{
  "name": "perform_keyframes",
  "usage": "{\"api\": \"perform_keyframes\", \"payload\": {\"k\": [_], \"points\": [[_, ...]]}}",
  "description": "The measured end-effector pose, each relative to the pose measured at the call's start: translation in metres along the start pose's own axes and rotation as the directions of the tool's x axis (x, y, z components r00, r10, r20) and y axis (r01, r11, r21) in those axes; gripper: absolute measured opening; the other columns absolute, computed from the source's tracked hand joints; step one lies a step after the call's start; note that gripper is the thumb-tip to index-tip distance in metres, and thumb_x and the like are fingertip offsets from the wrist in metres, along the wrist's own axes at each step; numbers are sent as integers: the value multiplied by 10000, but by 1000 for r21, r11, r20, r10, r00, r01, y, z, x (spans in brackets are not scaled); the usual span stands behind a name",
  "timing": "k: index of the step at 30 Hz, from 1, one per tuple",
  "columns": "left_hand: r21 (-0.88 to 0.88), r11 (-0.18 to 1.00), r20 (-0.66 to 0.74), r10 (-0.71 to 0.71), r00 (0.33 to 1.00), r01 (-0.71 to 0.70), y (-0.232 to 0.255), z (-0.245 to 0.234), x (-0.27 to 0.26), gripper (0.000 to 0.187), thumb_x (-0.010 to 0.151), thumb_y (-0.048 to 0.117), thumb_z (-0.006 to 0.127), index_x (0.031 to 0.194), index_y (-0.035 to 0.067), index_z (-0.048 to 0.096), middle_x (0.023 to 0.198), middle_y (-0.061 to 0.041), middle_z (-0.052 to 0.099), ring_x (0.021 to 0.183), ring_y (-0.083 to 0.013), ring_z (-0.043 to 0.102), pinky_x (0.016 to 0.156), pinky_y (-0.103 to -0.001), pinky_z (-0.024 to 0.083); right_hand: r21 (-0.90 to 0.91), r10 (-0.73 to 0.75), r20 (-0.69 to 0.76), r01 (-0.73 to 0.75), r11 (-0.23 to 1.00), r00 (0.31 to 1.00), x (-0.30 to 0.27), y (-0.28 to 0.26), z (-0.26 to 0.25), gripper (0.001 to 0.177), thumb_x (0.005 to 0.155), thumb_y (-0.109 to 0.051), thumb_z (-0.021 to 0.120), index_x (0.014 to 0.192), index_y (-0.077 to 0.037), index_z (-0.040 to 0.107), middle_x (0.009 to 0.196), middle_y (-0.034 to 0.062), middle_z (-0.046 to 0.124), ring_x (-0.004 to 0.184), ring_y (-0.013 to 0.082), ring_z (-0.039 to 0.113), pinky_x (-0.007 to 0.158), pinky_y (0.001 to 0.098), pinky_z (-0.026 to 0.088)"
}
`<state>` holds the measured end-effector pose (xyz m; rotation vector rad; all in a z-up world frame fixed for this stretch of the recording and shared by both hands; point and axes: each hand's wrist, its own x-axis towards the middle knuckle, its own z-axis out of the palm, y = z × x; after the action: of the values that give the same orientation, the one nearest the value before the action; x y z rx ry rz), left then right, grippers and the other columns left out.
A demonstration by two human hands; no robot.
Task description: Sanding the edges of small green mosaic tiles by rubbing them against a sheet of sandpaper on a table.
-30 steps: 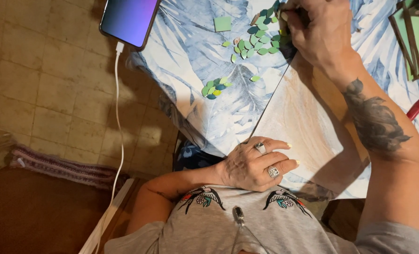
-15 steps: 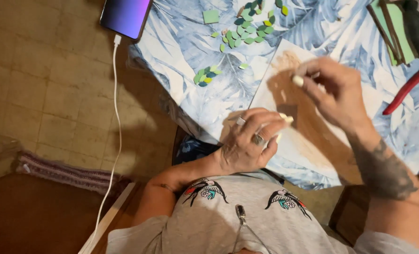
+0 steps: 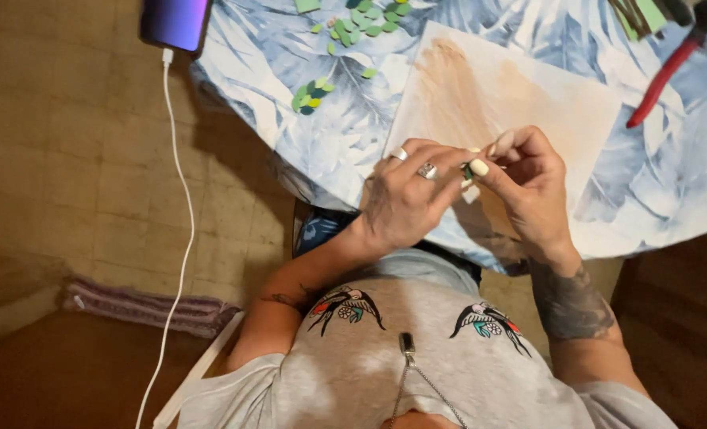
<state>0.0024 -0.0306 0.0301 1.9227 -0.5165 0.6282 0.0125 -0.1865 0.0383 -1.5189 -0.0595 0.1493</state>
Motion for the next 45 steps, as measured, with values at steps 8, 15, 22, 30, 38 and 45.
{"api": "perform_keyframes", "payload": {"k": [8, 15, 22, 30, 38, 45], "points": [[-13, 999, 79, 31, 996, -30, 11, -6, -3, 224, 774, 109, 609, 997, 118, 591, 867, -2, 588, 821, -187, 574, 680, -277, 492, 18, -39, 26, 38, 999, 999, -11, 1, -7, 221, 780, 47, 615, 853, 3, 411, 729, 102, 523, 737, 120, 546, 636, 237, 492], [-15, 998, 115, 62, 991, -60, 13, -6, -4, 209, 781, 149, 616, 987, 114, 599, 865, -12, 584, 838, -195, 569, 700, -288, 482, -5, -60, 24, 60, 998, 998, -17, -7, -6, 206, 789, 38, 614, 850, 6, 420, 723, 91, 509, 721, 99, 518, 625, 225, 488], [-101, 995, 119, 7, 993, 5, 7, -6, -1, 222, 768, 144, 648, 984, 106, 613, 924, -34, 573, 917, -231, 540, 795, -302, 466, -206, -85, 282, 147, 968, 956, -17, -27, -9, 289, 946, -150, 348, 730, -8, 477, 553, 39, 406, 574, 112, 430, 542, 222, 382], [-145, 988, 186, -25, 982, 52, 6, -1, -4, 213, 797, 171, 622, 1003, 121, 614, 952, -30, 564, 943, -236, 527, 810, -315, 449, -325, -67, 395, 208, 923, 916, -13, -31, -14, 267, 919, -144, 403, 681, -49, 479, 484, 5, 379, 528, 97, 410, 485, 227, 339], [-4, 999, 216, 41, 976, -41, 10, -2, -7, 239, 802, 158, 607, 1040, 135, 598, 994, -26, 557, 969, -239, 518, 819, -324, 446, -330, -68, 387, 207, 921, 919, -17, -25, -14, 189, 882, -123, 480, 735, -11, 521, 482, 40, 424, 524, 98, 446, 463, 218, 352], [315, 936, 475, -11, 880, -158, 28, -4, -15, 335, 767, 253, 605, 1041, 67, 558, 1052, -114, 513, 1078, -313, 447, 924, -451, 287, -709, -164, 353, 378, 595, 921, -21, -12, -48, 148, 884, -139, 489, 809, -19, 529, 601, 155, 517, 584, 319, 551, 482, 363, 415]]}}
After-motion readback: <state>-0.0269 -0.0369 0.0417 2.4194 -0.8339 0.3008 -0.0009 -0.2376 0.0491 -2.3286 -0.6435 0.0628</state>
